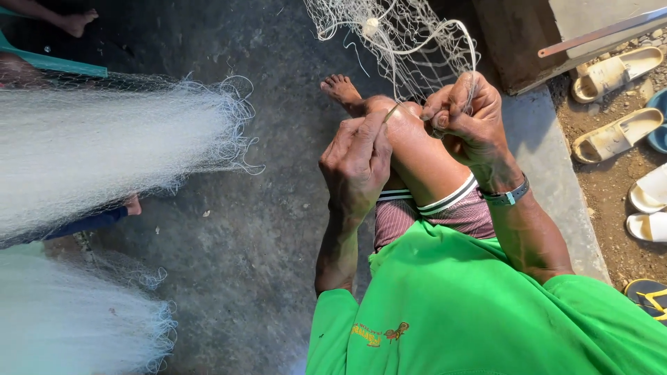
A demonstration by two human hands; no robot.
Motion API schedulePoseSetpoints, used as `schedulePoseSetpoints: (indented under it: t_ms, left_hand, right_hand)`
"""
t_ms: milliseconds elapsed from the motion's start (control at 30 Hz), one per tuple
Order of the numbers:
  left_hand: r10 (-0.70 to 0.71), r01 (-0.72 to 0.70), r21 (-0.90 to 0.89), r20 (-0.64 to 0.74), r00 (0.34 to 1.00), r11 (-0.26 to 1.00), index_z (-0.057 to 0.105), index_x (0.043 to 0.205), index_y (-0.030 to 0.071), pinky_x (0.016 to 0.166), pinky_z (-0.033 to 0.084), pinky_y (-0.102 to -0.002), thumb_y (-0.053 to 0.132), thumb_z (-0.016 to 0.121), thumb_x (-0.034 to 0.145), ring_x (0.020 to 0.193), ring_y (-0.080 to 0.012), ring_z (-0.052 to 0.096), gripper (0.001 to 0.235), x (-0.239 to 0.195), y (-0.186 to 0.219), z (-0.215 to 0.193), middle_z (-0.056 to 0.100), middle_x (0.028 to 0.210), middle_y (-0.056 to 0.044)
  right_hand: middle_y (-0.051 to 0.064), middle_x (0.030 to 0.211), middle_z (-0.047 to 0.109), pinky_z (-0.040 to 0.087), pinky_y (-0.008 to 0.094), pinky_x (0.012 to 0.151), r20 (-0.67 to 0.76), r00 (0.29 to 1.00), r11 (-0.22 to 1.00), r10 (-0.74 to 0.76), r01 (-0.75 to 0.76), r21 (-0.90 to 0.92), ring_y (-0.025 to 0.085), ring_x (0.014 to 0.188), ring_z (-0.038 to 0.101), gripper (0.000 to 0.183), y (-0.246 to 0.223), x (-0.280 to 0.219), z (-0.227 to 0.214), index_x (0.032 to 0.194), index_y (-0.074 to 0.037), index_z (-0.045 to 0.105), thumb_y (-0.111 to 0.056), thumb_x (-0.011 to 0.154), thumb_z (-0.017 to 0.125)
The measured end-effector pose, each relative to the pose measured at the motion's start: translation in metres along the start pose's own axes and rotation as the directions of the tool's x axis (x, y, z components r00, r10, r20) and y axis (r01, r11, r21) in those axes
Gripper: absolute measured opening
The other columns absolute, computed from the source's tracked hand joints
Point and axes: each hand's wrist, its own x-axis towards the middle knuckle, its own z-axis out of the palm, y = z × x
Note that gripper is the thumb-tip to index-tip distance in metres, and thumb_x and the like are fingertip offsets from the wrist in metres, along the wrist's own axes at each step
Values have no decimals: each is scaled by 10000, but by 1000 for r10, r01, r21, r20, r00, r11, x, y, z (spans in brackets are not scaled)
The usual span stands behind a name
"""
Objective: Repairing a fishing net by weaving and knotting using a wooden shuttle.
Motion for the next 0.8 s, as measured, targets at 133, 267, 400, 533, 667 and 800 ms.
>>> schedulePoseSetpoints:
  t_ms: [133, 267, 400, 533, 667, 800]
  left_hand:
    - [-65, 81, -128, 126, 990, 988, 684, 1205, -1, 892, 553, -486, 80, 556, 1171, 937, -362, 661, 155, 10, 1, -3, 705, 1054, -156]
    - [-166, 248, -267, 296, 941, 931, 696, 1227, 38, 881, 618, -396, 80, 595, 1144, 878, -247, 750, 137, 12, 6, -21, 775, 966, -90]
    - [-163, 277, -297, 357, 920, 914, 689, 1175, 57, 826, 602, -365, 81, 576, 1146, 815, -207, 711, 119, 6, 12, -45, 748, 934, -61]
    - [-192, 289, -258, 344, 919, 922, 687, 1183, 55, 785, 596, -350, 146, 571, 1160, 783, -204, 709, 150, -1, 8, -59, 753, 971, -70]
    - [-203, 282, -203, 337, 919, 938, 698, 1196, 43, 772, 601, -361, 118, 598, 1158, 789, -211, 716, 130, 0, 5, -59, 757, 976, -70]
    - [-257, 323, -165, 329, 909, 932, 704, 1257, 66, 732, 591, -316, 168, 620, 1196, 727, -160, 712, 145, 5, 6, -47, 754, 935, -41]
  right_hand:
    - [200, 1064, 801, 647, 261, 660, 47, 990, 981, 130, -136, 139, 165, 759, 728, 249, -11, 15, 19, 1072, -106, 609, 48, 1017, 797]
    - [59, 848, 702, 373, 263, 585, 51, 906, 861, 420, -415, 294, 101, 660, 453, 364, -4, 23, 23, 1334, -144, 678, -289, 1072, 886]
    - [-41, 794, 574, 390, 225, 585, 108, 856, 793, 506, -511, 332, 65, 654, 431, 596, -5, 33, 49, 1411, -69, 647, -324, 976, 965]
    - [13, 711, 511, 342, 227, 526, 4, 871, 863, 491, -487, 131, 91, 576, 415, 222, 6, 38, 49, 1215, -84, 725, -110, 1013, 812]
    - [7, 644, 559, 429, 213, 545, -132, 879, 887, 459, -444, 128, 57, 547, 447, 93, -4, 36, 71, 1000, -42, 743, -3, 946, 808]
    - [57, 788, 692, 439, 224, 546, -96, 907, 908, 410, -397, 133, 68, 572, 465, 88, 7, 34, 62, 966, -40, 721, -7, 952, 802]
